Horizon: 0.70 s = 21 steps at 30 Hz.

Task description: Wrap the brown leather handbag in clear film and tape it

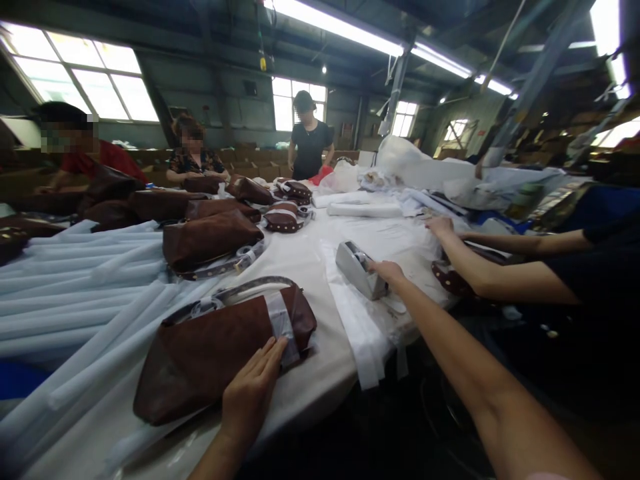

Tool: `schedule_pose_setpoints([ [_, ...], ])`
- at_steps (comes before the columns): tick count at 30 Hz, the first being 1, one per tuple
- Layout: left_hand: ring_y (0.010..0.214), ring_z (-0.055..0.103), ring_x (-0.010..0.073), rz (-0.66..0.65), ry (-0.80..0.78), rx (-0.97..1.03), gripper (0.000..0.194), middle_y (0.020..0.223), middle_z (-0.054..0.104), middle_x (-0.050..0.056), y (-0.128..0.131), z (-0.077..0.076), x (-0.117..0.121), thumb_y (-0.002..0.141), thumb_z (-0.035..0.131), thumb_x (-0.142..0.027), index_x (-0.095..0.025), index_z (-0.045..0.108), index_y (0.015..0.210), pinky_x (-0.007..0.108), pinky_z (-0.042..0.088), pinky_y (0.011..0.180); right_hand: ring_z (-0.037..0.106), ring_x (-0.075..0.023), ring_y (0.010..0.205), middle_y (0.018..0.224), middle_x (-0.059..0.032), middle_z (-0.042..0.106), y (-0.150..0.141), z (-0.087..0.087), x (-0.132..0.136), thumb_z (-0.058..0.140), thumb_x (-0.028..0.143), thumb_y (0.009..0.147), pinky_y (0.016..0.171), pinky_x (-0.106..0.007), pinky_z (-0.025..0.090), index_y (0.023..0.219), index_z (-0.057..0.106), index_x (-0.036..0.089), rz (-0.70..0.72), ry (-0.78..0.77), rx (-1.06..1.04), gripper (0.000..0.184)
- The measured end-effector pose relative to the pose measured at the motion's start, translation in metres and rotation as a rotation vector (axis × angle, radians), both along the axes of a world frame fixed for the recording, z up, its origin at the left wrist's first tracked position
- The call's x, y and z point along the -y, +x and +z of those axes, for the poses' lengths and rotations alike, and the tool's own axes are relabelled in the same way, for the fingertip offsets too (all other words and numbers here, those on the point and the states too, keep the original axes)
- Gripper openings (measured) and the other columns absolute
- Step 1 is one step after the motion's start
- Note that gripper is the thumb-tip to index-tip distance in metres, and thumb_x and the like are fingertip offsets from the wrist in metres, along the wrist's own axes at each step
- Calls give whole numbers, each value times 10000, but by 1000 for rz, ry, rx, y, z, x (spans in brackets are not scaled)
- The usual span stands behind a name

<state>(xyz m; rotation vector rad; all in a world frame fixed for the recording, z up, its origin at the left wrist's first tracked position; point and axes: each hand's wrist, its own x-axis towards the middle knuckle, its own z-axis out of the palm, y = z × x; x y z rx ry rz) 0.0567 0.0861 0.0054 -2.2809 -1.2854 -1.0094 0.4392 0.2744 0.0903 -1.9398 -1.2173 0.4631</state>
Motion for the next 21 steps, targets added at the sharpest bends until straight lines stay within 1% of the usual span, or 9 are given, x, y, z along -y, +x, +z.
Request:
schedule_pose_setpoints([
  [2,1141,669,194,-1,3,11,683,1335,641,3,0,-2,0,918,401,-9,-243,277,1547,314,598,944,691,-292,875,717,-82,734,0,-2,-5,790,402,652,742,-360,552,617,704,194,8,-18,-119,227],
  [4,1155,661,193,-2,-8,14,677,1348,631,5,0,-5,0,918,404,-10,-244,288,1543,313,587,965,699,-288,857,756,-98,748,-1,-2,-6,807,381,629,692,-347,555,646,713,175,0,20,-226,228],
  [6,1173,651,191,-1,-30,5,666,1363,619,6,-1,-8,0,923,406,-16,-243,298,1540,310,573,988,689,-277,985,949,-120,765,1,1,-1,798,367,648,776,-334,557,709,727,163,-13,104,-314,224],
  [8,1180,646,191,3,-40,1,653,1374,610,8,-1,-9,0,929,405,-24,-243,309,1536,307,569,993,640,-244,1139,1168,-109,724,4,4,10,777,366,689,899,-307,532,796,739,170,-17,203,-385,226],
  [10,1178,648,192,3,-32,3,644,1373,612,8,-1,-9,0,935,399,-29,-241,307,1536,313,574,985,609,-217,1202,1261,-87,687,9,5,28,767,377,717,964,-289,513,860,742,186,-5,266,-449,240],
  [12,1170,653,192,1,-21,0,636,1360,623,9,-1,-7,0,944,392,-35,-237,295,1539,321,579,978,645,-222,1148,1198,-94,714,14,3,50,766,405,730,941,-312,545,870,741,192,13,264,-507,256],
  [16,1147,666,189,-3,1,3,636,1336,641,12,-1,-3,0,953,375,-36,-234,266,1548,314,586,960,727,-246,847,926,-128,757,18,-16,82,771,479,733,749,-377,628,815,733,179,44,156,-568,314],
  [18,1157,660,191,-9,0,3,648,1342,636,4,-1,-3,0,948,379,-29,-238,261,1550,312,585,960,712,-220,703,816,-109,747,17,-27,86,796,482,705,661,-359,629,781,724,183,41,122,-545,317],
  [21,1171,651,196,-16,0,-1,657,1344,634,5,-1,-3,-1,937,394,-19,-236,280,1546,312,575,979,637,-174,547,679,-61,717,17,-39,81,811,451,676,550,-315,583,713,710,197,6,113,-440,277],
])
